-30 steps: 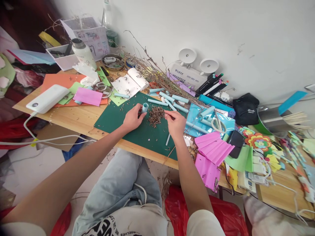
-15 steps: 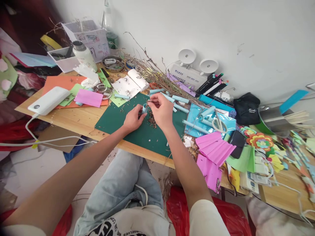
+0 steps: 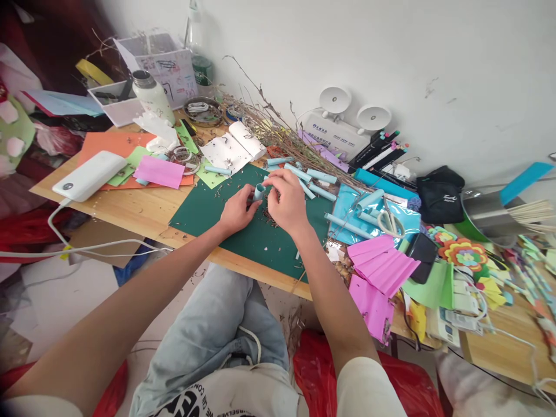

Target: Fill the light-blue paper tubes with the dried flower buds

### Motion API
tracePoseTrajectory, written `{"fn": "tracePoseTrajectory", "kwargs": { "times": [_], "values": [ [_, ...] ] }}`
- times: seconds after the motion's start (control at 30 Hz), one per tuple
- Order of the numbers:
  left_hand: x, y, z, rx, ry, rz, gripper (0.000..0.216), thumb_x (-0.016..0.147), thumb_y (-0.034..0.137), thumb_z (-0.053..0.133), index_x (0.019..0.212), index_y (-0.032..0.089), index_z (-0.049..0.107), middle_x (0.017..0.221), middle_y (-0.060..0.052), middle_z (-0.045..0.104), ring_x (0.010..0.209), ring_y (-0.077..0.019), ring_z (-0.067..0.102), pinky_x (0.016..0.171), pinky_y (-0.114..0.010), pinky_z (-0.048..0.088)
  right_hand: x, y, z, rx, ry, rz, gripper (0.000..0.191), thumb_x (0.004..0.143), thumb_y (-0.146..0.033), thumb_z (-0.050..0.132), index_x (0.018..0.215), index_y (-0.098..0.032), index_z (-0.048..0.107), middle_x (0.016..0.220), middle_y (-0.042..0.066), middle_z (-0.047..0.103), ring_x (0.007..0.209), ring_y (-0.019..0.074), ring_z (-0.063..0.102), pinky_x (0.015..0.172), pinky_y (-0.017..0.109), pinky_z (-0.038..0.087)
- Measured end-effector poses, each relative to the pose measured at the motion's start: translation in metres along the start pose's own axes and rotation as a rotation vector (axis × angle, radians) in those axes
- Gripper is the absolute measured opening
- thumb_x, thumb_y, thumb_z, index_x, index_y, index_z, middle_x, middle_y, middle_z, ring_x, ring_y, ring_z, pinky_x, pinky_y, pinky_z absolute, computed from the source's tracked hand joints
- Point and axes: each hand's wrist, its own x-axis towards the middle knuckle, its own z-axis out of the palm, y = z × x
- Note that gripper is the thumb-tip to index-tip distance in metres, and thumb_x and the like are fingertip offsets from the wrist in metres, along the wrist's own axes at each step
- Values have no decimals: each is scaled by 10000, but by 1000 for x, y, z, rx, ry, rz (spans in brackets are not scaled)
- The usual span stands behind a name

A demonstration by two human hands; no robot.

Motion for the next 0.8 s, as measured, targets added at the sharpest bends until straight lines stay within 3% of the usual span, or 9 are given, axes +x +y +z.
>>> {"fn": "tracePoseTrajectory", "kwargs": {
  "times": [0.13,0.23,0.27,0.33,0.4,0.5,0.57,0.7,0.8],
  "values": [
    [0,0,0,17,13,-4,207,930,345,498,1107,239,500,1042,-56,664,936,-219,640,780,-326,498,-6,7,-1,-32,-32,-60,279,834,-109,475,925,-213,718,1139,91,654,1069,244,598,954,425,497],
    [1,0,0,25,1,-12,205,932,357,499,1104,244,500,1055,-53,669,942,-223,644,772,-326,494,-20,19,-6,-28,127,116,256,879,-172,477,987,-204,706,1031,81,682,924,214,637,807,363,535],
    [1,0,0,28,-3,-15,205,933,362,500,1101,245,500,1053,-52,671,939,-225,645,768,-327,494,-27,23,-7,-54,125,181,241,876,-183,488,977,-200,707,961,71,688,830,202,636,754,350,533],
    [1,1,0,35,-4,-25,203,933,365,502,1097,245,501,1050,-54,672,933,-227,647,766,-331,495,-43,29,-3,-100,-42,261,215,855,-209,548,990,-196,715,875,48,692,707,183,619,731,349,525],
    [1,1,0,36,0,-33,199,933,363,504,1091,244,502,1049,-56,671,929,-225,649,775,-336,496,-57,32,5,-179,-185,314,249,854,-242,595,1070,-195,710,924,66,690,722,194,624,760,363,522],
    [1,0,1,26,6,-28,197,933,361,505,1091,244,498,1055,-56,670,926,-220,649,785,-338,497,-69,34,18,-341,-210,354,315,900,-247,555,1183,-180,676,1053,135,655,856,250,635,796,388,507],
    [1,0,1,21,6,-24,196,935,360,502,1091,242,496,1056,-56,669,922,-216,650,782,-335,496,-70,38,22,-381,-217,370,282,910,-203,514,1116,-164,703,1037,151,647,886,266,632,798,389,500],
    [1,0,1,28,5,-21,186,934,359,503,1078,241,493,1046,-54,670,921,-219,651,757,-326,488,-66,51,18,-216,-106,361,199,854,-145,537,867,-173,734,895,100,687,824,232,643,810,367,512],
    [1,0,1,24,12,-11,178,935,361,504,1069,245,488,1047,-44,671,921,-219,653,744,-323,480,-66,58,12,-46,47,380,196,825,-153,548,887,-187,731,873,68,723,801,215,663,794,354,534]
  ]
}}
